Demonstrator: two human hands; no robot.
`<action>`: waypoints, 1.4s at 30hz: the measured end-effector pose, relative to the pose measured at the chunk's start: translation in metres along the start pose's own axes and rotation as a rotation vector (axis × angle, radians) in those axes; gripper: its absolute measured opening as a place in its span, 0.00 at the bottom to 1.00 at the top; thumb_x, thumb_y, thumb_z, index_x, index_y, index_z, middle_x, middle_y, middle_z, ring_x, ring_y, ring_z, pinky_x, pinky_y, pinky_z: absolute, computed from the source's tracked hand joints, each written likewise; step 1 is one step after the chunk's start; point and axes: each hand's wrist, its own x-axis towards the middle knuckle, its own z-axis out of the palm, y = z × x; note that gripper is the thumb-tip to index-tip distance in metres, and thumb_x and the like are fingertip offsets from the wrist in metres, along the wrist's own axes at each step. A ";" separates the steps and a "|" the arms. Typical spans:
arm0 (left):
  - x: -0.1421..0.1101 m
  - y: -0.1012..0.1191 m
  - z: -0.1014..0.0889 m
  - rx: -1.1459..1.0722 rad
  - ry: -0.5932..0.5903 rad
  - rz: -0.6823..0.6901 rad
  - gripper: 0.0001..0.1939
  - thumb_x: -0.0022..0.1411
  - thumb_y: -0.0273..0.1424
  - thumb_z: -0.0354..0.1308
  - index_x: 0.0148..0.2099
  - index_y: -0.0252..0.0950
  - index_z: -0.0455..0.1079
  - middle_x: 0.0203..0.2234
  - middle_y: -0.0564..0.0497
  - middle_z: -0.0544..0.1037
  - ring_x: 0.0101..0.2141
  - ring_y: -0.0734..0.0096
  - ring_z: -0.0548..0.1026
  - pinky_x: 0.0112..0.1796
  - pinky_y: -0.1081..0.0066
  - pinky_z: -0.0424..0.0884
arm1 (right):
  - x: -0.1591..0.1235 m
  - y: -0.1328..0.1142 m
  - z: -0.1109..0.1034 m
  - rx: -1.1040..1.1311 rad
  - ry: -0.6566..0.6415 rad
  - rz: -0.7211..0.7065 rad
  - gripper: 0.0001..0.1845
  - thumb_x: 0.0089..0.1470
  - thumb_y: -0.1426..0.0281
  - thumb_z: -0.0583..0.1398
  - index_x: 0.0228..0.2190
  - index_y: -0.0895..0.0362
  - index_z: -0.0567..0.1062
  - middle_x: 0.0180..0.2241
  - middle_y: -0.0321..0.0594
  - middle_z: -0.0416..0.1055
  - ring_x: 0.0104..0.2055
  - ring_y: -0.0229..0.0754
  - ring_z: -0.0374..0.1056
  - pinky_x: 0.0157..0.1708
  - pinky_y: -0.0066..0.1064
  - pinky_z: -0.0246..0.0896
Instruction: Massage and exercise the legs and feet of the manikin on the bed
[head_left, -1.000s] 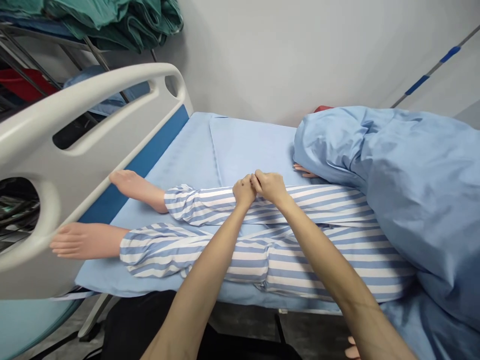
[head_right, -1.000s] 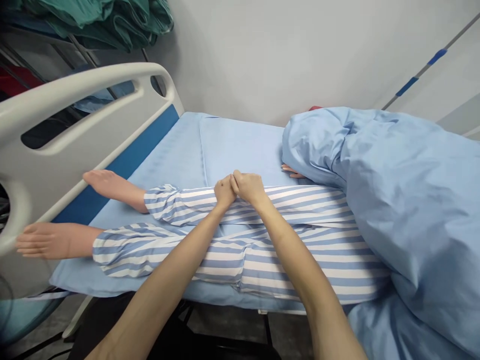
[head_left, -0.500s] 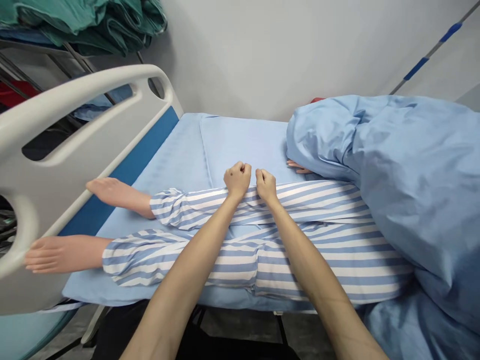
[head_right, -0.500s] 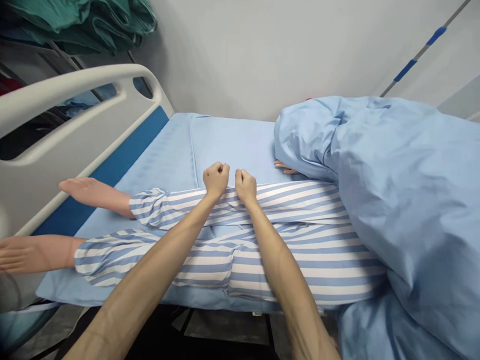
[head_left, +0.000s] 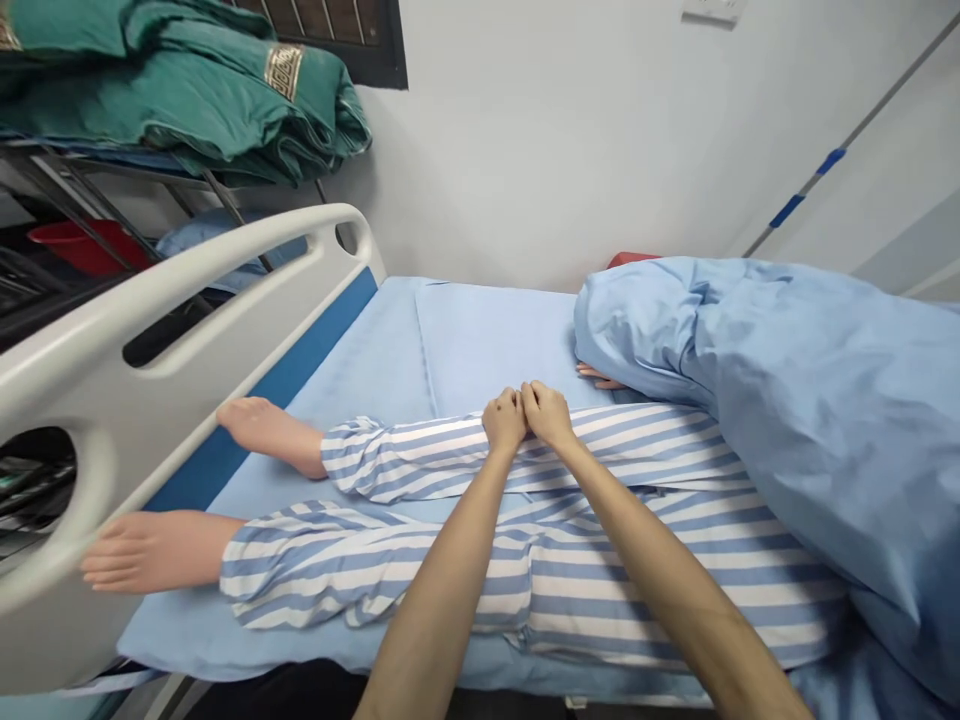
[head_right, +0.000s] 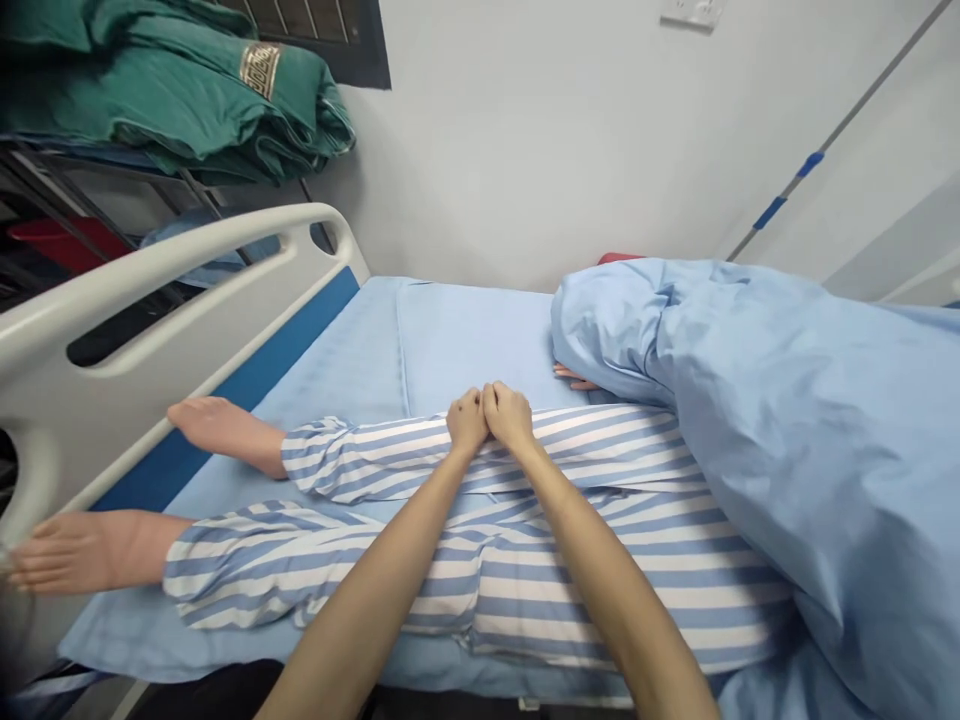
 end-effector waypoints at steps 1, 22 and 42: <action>0.000 0.000 -0.001 0.013 -0.008 0.008 0.15 0.68 0.38 0.46 0.35 0.40 0.72 0.32 0.45 0.79 0.34 0.64 0.75 0.32 0.70 0.57 | -0.001 -0.002 -0.009 -0.090 -0.023 -0.041 0.19 0.64 0.64 0.48 0.26 0.55 0.70 0.23 0.39 0.72 0.26 0.40 0.64 0.28 0.29 0.44; 0.015 0.034 -0.004 -0.333 0.113 0.062 0.17 0.60 0.31 0.47 0.19 0.39 0.50 0.16 0.55 0.63 0.24 0.74 0.62 0.29 0.72 0.58 | -0.003 0.043 -0.008 0.119 0.111 0.141 0.22 0.65 0.62 0.46 0.22 0.54 0.67 0.21 0.35 0.67 0.26 0.38 0.59 0.28 0.29 0.43; -0.011 0.023 0.025 -0.364 0.076 0.055 0.18 0.65 0.36 0.43 0.22 0.39 0.48 0.17 0.57 0.58 0.23 0.75 0.58 0.29 0.73 0.55 | -0.006 0.016 -0.059 -0.273 0.015 -0.021 0.19 0.67 0.63 0.46 0.36 0.56 0.74 0.29 0.42 0.75 0.30 0.42 0.68 0.29 0.30 0.43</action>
